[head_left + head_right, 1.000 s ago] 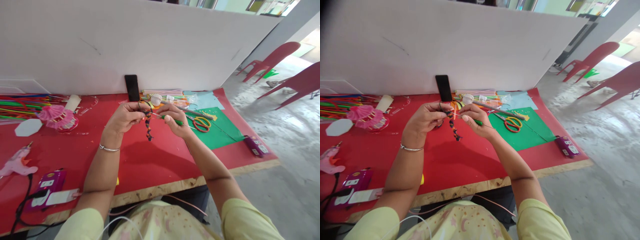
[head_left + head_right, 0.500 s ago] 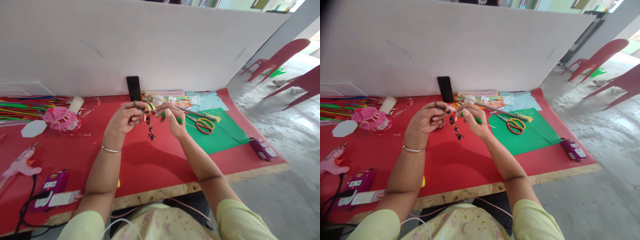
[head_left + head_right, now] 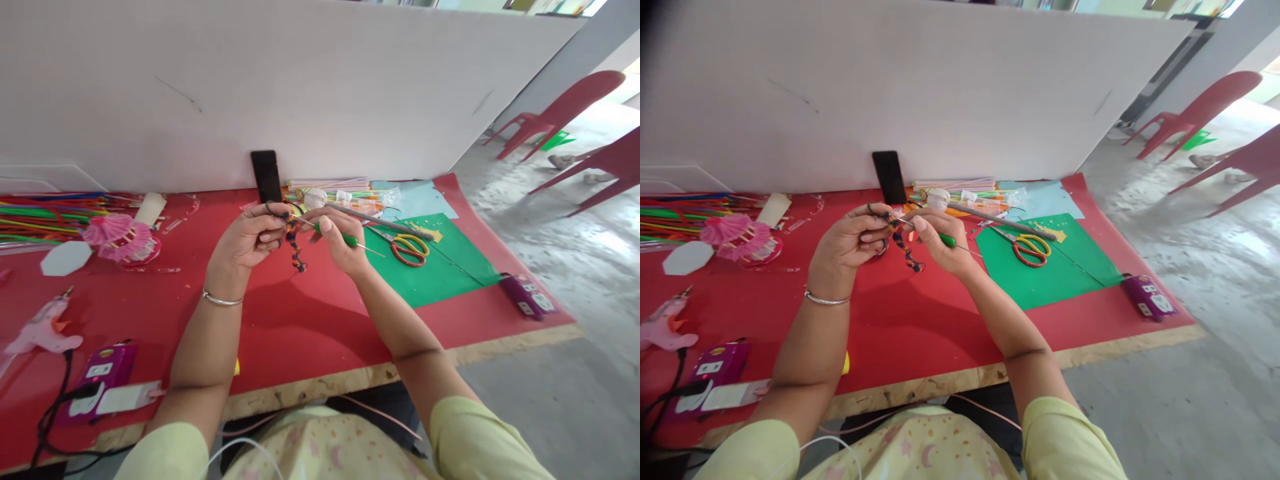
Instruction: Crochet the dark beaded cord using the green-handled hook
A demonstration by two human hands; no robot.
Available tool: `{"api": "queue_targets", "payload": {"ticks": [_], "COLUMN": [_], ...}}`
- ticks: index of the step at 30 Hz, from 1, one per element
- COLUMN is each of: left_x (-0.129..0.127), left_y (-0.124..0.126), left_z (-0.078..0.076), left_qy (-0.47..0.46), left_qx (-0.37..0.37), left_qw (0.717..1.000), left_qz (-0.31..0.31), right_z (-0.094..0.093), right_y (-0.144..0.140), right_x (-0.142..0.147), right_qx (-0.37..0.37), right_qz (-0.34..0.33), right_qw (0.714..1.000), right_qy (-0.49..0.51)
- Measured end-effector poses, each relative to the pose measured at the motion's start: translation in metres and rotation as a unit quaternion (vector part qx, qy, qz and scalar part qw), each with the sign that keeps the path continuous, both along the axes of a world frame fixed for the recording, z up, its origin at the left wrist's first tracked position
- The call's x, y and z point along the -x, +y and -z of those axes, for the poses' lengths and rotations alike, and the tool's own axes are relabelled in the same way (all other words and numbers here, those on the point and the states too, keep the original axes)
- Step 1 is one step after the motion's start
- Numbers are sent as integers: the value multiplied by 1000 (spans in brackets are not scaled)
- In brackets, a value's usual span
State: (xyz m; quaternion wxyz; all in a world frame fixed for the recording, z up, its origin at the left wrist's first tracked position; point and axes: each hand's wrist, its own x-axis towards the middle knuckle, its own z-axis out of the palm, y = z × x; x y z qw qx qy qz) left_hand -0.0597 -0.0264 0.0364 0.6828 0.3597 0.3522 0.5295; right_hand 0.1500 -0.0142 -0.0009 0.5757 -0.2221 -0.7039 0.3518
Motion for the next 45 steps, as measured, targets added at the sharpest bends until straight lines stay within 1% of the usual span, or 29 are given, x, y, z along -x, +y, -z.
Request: {"api": "queue_targets", "payload": {"ticks": [7, 14, 20, 28, 32, 36, 41, 43, 45], "left_x": [0, -2, 0, -5, -7, -9, -11, -11, -11], "left_y": [-1, -2, 0, -3, -3, -3, -5, -5, -5], "left_z": [0, 0, 3, 2, 5, 5, 2, 2, 2], "left_qy": [0, 3, 7, 32, 57, 65, 62, 57, 57], "left_qx": [1, -2, -18, -23, -42, -61, -59, -61, -64], "left_qw": [1000, 1000, 1000, 999, 997, 995, 996, 996, 996], "left_qz": [2, -15, 7, -16, -28, -34, -24, -30, -33], "right_z": [2, 1, 1, 4, 3, 0, 8, 13, 16], "right_y": [1, 0, -1, 1, 0, -2, 1, 2, 3], "right_x": [-1, 1, 2, -1, -3, -2, 3, 5, 7], "right_qx": [-21, 4, -4, -19, -43, -36, -44, -28, 10], "right_qz": [-10, 1, -19, 4, 3, 17, 12, 3, -16], "right_qw": [1000, 1000, 999, 1000, 999, 998, 998, 999, 1000], "right_qy": [1, 9, 30, -3, -9, -45, -43, -29, -13]}}
